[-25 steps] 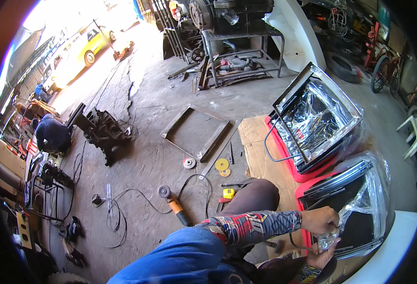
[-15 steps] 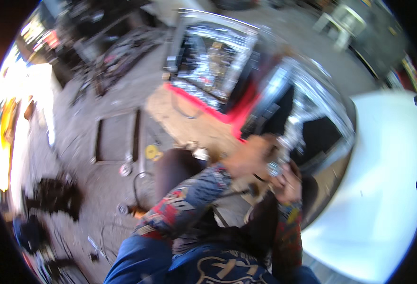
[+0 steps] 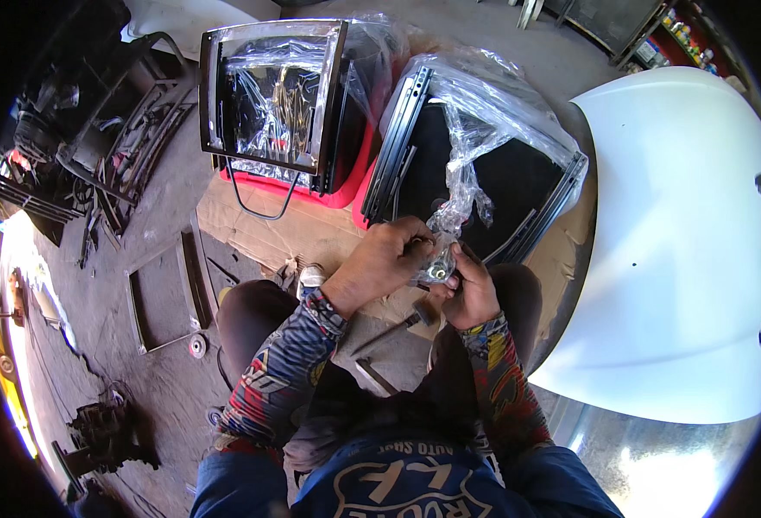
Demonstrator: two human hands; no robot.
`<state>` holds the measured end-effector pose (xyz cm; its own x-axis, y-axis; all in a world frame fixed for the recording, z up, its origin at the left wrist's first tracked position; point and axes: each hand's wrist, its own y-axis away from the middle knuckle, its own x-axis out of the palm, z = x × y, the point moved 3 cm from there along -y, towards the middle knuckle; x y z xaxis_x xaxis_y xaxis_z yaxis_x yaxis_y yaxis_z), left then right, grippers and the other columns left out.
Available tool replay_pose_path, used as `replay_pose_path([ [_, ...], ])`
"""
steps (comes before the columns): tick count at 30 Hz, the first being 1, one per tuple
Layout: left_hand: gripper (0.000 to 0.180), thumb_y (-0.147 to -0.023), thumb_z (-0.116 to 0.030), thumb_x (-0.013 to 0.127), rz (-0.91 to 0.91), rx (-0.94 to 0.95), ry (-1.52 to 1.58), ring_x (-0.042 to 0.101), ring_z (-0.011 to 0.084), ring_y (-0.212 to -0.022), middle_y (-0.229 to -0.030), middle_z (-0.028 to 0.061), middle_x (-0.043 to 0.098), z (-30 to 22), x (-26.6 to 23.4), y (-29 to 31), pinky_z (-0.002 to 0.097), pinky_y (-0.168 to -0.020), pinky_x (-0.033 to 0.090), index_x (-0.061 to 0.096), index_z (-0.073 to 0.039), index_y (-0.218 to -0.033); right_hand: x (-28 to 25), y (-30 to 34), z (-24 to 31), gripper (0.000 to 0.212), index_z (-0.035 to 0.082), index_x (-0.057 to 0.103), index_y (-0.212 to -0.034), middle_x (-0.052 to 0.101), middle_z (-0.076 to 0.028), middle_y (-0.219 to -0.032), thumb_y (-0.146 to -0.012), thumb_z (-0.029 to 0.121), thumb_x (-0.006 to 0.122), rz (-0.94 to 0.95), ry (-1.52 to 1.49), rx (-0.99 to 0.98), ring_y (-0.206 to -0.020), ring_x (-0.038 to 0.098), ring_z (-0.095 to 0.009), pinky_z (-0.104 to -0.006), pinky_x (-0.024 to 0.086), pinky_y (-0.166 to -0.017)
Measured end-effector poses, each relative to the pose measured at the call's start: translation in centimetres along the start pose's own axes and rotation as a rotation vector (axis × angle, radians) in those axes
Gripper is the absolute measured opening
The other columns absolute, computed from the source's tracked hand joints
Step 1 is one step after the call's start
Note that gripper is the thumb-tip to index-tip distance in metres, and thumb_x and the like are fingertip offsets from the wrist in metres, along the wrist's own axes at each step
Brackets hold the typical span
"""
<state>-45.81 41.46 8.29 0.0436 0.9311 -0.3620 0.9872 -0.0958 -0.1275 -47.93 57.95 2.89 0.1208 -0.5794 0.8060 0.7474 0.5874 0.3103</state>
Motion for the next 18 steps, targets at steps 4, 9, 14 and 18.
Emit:
replay_pose_path([
  [4, 0.013, -0.092, -0.006, 0.055, 0.019, -0.021, -0.114, 0.069, 0.0300, -0.078, -0.080, 0.0193, 0.066, 0.2, 0.4, 0.4, 0.0364, -0.069, 0.052, 0.059, 0.003, -0.101, -0.4, -0.1, -0.4, 0.018, 0.010, 0.060, -0.111, 0.059, 0.004, -0.080, -0.098, 0.023, 0.056, -0.031, -0.004, 0.058, -0.055, 0.044, -0.005, -0.0216, 0.033, -0.048],
  [9, 0.013, -0.092, -0.007, 0.054, -0.096, 0.043, -0.069, 0.068, 0.0332, -0.081, -0.083, 0.0206, 0.065, 0.3, 0.5, 0.2, 0.0384, -0.070, 0.051, 0.057, 0.003, -0.100, 0.4, 0.0, -0.2, 0.024, 0.006, 0.057, -0.112, 0.063, -0.003, -0.087, -0.097, 0.024, 0.053, 0.023, -0.094, 0.072, -0.054, 0.045, -0.008, -0.0229, 0.034, -0.047],
  [14, 0.011, -0.092, -0.007, 0.057, -0.094, -0.014, 0.032, 0.065, 0.0230, -0.079, -0.083, 0.0146, 0.063, 0.1, -0.1, 0.2, 0.0347, -0.069, 0.049, 0.058, 0.002, -0.097, 0.9, 0.4, -0.1, 0.022, 0.006, 0.058, -0.111, 0.060, -0.001, -0.084, -0.097, 0.022, 0.054, 0.037, -0.030, 0.027, -0.056, 0.046, -0.006, -0.0225, 0.034, -0.048],
  [18, 0.009, -0.089, -0.007, 0.061, 0.009, -0.019, 0.012, 0.059, 0.0138, -0.074, -0.079, 0.0093, 0.060, -0.4, -0.3, 0.1, 0.0296, -0.067, 0.048, 0.060, 0.001, -0.093, 1.0, 0.4, -0.1, 0.019, 0.008, 0.060, -0.110, 0.060, 0.003, -0.083, -0.094, 0.019, 0.062, 0.037, 0.071, 0.000, -0.056, 0.045, -0.005, -0.0207, 0.035, -0.048],
])
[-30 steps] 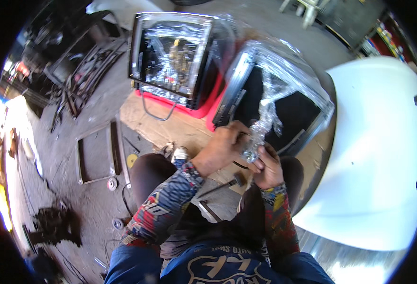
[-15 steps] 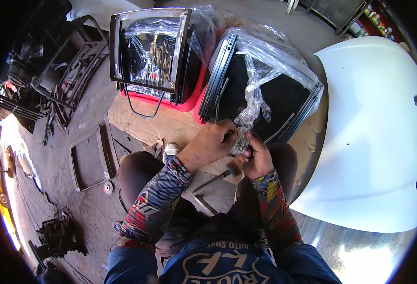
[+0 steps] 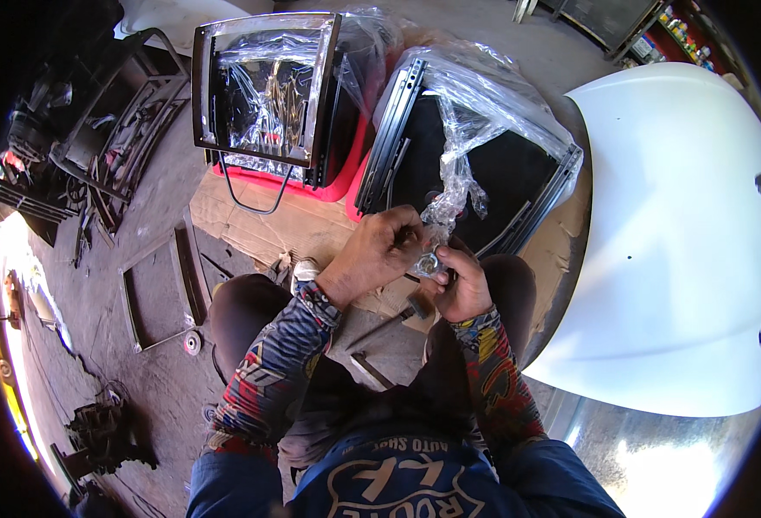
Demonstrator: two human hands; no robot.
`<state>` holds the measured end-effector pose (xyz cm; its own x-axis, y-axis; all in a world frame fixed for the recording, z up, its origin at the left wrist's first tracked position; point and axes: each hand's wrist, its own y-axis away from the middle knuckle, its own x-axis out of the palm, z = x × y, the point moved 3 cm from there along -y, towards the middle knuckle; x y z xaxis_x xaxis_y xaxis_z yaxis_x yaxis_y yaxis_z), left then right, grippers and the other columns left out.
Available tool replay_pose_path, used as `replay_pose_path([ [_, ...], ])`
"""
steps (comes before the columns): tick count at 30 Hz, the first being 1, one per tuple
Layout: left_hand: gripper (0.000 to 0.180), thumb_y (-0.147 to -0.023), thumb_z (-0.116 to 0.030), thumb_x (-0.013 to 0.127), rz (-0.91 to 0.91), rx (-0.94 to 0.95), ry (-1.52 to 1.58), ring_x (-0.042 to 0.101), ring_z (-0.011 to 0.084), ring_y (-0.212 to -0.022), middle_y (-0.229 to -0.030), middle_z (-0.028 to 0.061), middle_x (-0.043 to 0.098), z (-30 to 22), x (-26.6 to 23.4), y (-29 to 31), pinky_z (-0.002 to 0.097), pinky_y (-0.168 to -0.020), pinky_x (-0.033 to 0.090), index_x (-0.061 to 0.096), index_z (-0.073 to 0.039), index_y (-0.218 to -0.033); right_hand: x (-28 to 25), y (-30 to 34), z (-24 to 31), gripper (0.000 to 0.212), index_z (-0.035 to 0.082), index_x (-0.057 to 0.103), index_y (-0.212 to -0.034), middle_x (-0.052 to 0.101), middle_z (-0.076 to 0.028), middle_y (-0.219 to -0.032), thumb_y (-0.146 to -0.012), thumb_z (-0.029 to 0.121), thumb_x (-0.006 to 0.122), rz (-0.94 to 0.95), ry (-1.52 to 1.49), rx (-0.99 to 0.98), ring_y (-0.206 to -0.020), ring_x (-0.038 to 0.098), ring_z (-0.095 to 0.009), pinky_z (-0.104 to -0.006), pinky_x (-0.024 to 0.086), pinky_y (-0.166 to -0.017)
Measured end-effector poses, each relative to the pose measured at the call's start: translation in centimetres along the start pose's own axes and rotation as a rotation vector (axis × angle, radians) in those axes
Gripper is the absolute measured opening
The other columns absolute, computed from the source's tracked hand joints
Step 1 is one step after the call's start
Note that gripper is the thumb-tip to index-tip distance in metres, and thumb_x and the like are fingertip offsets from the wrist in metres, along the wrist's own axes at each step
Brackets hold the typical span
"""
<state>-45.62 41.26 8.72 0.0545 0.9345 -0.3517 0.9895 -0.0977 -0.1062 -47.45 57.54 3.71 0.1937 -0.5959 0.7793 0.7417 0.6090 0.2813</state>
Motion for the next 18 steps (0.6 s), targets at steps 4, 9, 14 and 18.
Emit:
replay_pose_path([
  [4, 0.010, -0.087, -0.004, 0.064, 0.001, 0.069, 0.017, 0.060, 0.0124, -0.074, -0.078, 0.0086, 0.061, 0.0, -0.1, 0.0, 0.0276, -0.067, 0.048, 0.062, 0.001, -0.094, -0.2, 0.0, -0.2, 0.014, 0.008, 0.062, -0.106, 0.059, 0.002, -0.080, -0.093, 0.013, 0.065, -0.094, 0.018, -0.040, -0.056, 0.046, -0.005, -0.0216, 0.036, -0.048],
  [9, 0.015, -0.085, 0.000, 0.064, 0.013, 0.105, -0.049, 0.067, 0.0189, -0.079, -0.085, 0.0137, 0.067, 0.6, 0.2, 0.2, 0.0303, -0.070, 0.051, 0.064, 0.002, -0.100, -0.6, -0.1, -0.5, 0.014, 0.007, 0.062, -0.103, 0.057, 0.002, -0.078, -0.092, 0.014, 0.068, -0.219, 0.090, -0.062, -0.054, 0.045, -0.007, -0.0226, 0.035, -0.047],
  [14, 0.020, -0.086, 0.000, 0.064, 0.040, 0.088, -0.086, 0.070, 0.0232, -0.082, -0.089, 0.0169, 0.069, 0.8, 0.4, 0.2, 0.0321, -0.072, 0.052, 0.065, 0.003, -0.105, -1.1, -0.4, -0.7, 0.015, 0.007, 0.060, -0.100, 0.054, 0.002, -0.076, -0.091, 0.015, 0.070, -0.217, 0.190, -0.095, -0.055, 0.043, -0.006, -0.0230, 0.034, -0.046],
  [18, 0.020, -0.087, -0.002, 0.063, 0.100, 0.077, -0.037, 0.070, 0.0233, -0.080, -0.089, 0.0175, 0.069, 0.7, 0.4, 0.4, 0.0330, -0.072, 0.053, 0.065, 0.002, -0.107, -1.6, -0.4, -1.0, 0.017, 0.006, 0.060, -0.100, 0.055, 0.002, -0.079, -0.092, 0.016, 0.070, -0.243, 0.227, -0.109, -0.053, 0.042, -0.006, -0.0226, 0.034, -0.045],
])
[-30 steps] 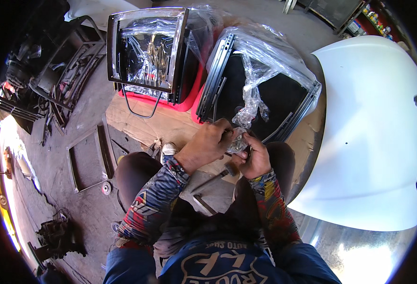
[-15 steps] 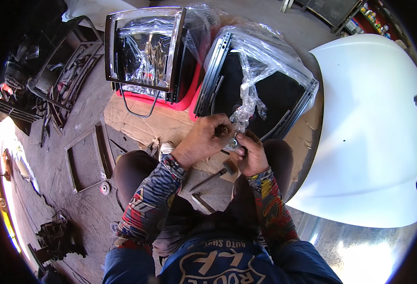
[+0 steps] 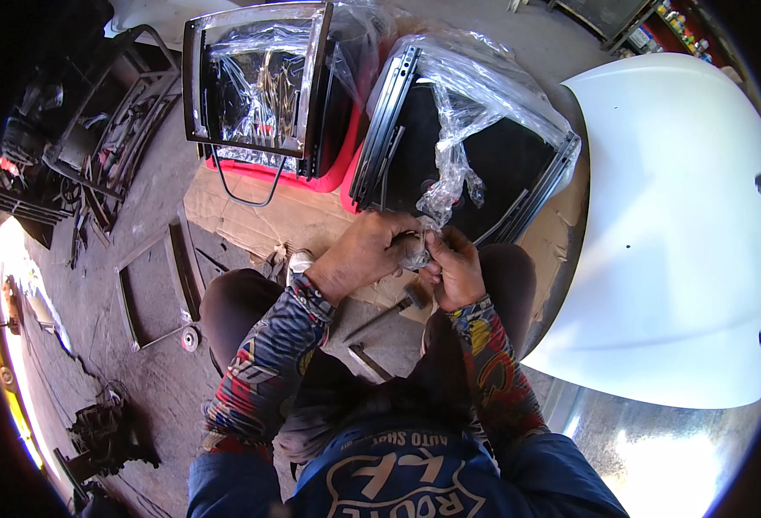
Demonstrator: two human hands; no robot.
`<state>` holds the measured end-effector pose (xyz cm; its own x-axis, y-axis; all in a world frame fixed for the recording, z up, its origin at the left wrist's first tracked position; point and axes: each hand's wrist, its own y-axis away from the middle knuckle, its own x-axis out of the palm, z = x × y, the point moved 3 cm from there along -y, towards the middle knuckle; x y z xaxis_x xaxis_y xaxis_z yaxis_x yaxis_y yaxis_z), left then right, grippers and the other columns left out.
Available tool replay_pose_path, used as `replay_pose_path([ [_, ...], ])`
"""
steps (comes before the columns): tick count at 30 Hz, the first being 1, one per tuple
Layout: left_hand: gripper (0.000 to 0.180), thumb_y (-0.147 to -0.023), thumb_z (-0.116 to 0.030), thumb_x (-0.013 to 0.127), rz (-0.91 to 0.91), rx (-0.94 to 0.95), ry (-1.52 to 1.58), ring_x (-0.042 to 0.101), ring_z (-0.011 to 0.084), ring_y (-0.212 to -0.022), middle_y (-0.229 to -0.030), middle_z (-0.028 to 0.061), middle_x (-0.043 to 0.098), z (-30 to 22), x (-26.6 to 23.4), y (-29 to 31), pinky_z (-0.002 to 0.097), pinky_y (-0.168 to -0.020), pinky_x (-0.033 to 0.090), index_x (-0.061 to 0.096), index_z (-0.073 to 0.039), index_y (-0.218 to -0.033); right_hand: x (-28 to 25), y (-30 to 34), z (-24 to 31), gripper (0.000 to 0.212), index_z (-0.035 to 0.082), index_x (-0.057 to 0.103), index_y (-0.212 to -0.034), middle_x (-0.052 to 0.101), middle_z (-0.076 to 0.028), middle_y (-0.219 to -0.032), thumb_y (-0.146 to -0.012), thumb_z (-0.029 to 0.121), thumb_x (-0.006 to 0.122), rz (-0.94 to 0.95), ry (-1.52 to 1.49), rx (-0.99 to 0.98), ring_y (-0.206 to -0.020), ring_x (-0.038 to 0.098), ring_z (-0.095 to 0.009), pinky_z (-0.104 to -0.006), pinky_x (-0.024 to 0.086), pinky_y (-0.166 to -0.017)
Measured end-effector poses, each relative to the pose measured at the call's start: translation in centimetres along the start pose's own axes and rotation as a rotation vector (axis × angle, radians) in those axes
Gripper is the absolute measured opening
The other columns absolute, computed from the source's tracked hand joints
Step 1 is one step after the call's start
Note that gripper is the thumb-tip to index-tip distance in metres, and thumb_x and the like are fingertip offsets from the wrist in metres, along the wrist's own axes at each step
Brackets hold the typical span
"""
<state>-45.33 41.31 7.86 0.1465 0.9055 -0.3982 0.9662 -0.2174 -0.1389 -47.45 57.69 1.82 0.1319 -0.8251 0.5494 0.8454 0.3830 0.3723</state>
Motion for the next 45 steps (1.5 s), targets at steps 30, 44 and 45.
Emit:
replay_pose_path([
  [30, 0.022, -0.100, -0.017, 0.057, -0.223, -0.123, 0.252, 0.059, 0.0079, -0.084, -0.092, 0.0032, 0.066, 0.4, -2.6, 0.6, 0.0255, -0.077, 0.050, 0.062, 0.002, -0.111, 1.1, 0.1, 0.0, 0.022, 0.011, 0.055, -0.093, 0.051, 0.001, -0.071, -0.095, 0.030, 0.065, 0.254, -0.005, 0.191, -0.046, 0.038, -0.006, -0.0219, 0.027, -0.042],
  [44, 0.018, -0.100, -0.013, 0.055, -0.395, -0.222, 0.296, 0.058, 0.0073, -0.061, -0.075, 0.0033, 0.062, 0.8, -3.1, 0.9, 0.0234, -0.052, 0.047, 0.061, 0.002, -0.107, 1.5, 0.8, 0.8, 0.016, 0.002, 0.058, -0.097, 0.056, -0.004, -0.078, -0.098, 0.018, 0.057, 0.387, -0.098, 0.192, -0.047, 0.038, -0.006, -0.0227, 0.028, -0.044],
  [45, 0.018, -0.100, -0.013, 0.055, -0.412, -0.218, 0.293, 0.058, 0.0072, -0.060, -0.075, 0.0033, 0.062, 0.9, -3.1, 0.9, 0.0233, -0.051, 0.047, 0.061, 0.002, -0.107, 1.4, 0.8, 0.7, 0.017, 0.002, 0.058, -0.097, 0.056, -0.004, -0.078, -0.098, 0.020, 0.058, 0.386, -0.068, 0.180, -0.047, 0.037, -0.006, -0.0227, 0.028, -0.044],
])
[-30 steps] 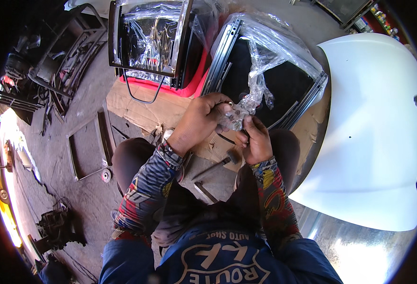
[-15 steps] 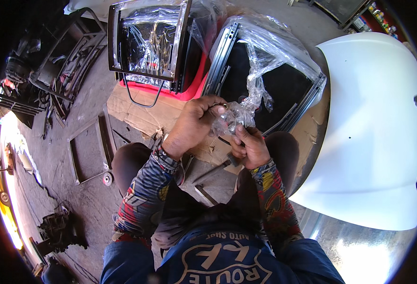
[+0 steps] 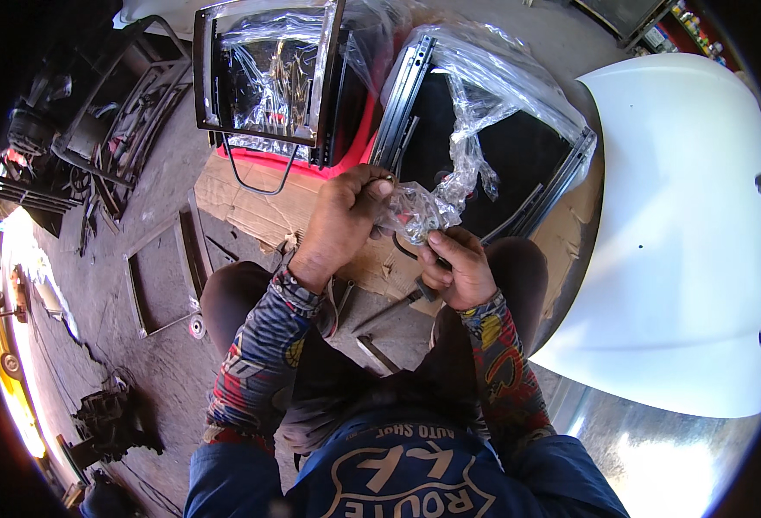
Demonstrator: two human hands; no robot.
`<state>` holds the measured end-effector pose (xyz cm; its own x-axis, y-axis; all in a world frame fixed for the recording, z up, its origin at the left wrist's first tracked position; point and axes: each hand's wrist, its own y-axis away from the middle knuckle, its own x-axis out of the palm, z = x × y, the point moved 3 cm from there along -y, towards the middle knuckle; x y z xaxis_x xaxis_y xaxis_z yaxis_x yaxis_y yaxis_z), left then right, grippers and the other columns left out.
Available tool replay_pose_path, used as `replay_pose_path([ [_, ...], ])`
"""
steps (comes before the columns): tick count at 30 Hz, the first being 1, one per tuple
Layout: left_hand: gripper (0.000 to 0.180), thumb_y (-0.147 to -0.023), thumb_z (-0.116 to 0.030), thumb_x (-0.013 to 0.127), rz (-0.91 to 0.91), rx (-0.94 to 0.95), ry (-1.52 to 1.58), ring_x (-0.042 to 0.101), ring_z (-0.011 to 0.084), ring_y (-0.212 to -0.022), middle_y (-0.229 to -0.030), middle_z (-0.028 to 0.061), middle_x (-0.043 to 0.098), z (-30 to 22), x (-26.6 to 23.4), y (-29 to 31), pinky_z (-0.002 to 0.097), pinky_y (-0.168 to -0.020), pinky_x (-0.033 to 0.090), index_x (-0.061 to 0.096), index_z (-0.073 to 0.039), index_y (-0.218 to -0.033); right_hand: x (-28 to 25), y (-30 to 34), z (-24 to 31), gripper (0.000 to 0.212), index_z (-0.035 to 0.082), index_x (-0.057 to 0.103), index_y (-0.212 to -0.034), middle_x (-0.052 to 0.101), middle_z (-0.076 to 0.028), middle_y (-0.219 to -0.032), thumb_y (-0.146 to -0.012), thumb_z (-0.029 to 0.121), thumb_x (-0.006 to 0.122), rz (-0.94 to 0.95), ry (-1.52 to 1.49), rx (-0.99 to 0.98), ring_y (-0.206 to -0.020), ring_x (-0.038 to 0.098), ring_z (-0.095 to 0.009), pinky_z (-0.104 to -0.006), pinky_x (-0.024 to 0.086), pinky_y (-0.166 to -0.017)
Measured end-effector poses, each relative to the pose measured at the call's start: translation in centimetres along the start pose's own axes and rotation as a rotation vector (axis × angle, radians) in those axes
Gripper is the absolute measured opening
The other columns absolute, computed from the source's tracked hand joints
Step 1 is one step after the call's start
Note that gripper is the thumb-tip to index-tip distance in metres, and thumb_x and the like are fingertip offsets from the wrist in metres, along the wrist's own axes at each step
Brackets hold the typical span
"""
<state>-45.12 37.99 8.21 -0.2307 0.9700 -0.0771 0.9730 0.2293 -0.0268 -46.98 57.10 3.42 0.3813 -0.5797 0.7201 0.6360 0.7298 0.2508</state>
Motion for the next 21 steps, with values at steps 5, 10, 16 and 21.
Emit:
replay_pose_path([
  [5, 0.019, -0.100, -0.014, 0.054, -0.005, -0.084, 0.021, 0.058, 0.0071, -0.057, -0.074, 0.0033, 0.062, -0.2, -0.4, 0.2, 0.0221, -0.047, 0.046, 0.061, 0.002, -0.107, 0.4, 0.0, -0.2, 0.023, 0.001, 0.059, -0.097, 0.055, -0.004, -0.068, -0.099, 0.024, 0.058, 0.005, 0.107, -0.045, -0.045, 0.038, -0.005, -0.0223, 0.027, -0.043],
  [10, 0.018, -0.100, -0.014, 0.053, -0.032, -0.143, 0.077, 0.057, 0.0073, -0.055, -0.074, 0.0035, 0.062, -0.6, -0.5, 0.3, 0.0226, -0.044, 0.046, 0.061, 0.001, -0.106, 1.1, 0.5, 0.3, 0.026, 0.006, 0.058, -0.102, 0.055, -0.003, -0.070, -0.100, 0.031, 0.056, -0.015, 0.011, -0.011, -0.044, 0.035, -0.005, -0.0225, 0.028, -0.043],
  [16, 0.020, -0.101, -0.017, 0.054, -0.003, -0.137, 0.095, 0.057, 0.0071, -0.055, -0.076, 0.0030, 0.062, -0.7, -0.7, 0.2, 0.0225, -0.045, 0.047, 0.061, 0.001, -0.106, 1.1, 0.0, 0.3, 0.023, 0.010, 0.057, -0.100, 0.052, -0.001, -0.068, -0.100, 0.033, 0.055, -0.015, 0.031, 0.003, -0.044, 0.036, -0.005, -0.0228, 0.027, -0.042],
  [21, 0.022, -0.100, -0.019, 0.056, 0.041, -0.098, 0.103, 0.059, 0.0073, -0.061, -0.079, 0.0036, 0.063, -1.2, -0.4, 0.4, 0.0212, -0.049, 0.049, 0.061, 0.002, -0.106, 0.6, -0.2, 0.0, 0.019, 0.009, 0.057, -0.100, 0.051, 0.000, -0.068, -0.099, 0.028, 0.059, -0.056, 0.075, 0.012, -0.045, 0.037, -0.005, -0.0224, 0.027, -0.042],
])
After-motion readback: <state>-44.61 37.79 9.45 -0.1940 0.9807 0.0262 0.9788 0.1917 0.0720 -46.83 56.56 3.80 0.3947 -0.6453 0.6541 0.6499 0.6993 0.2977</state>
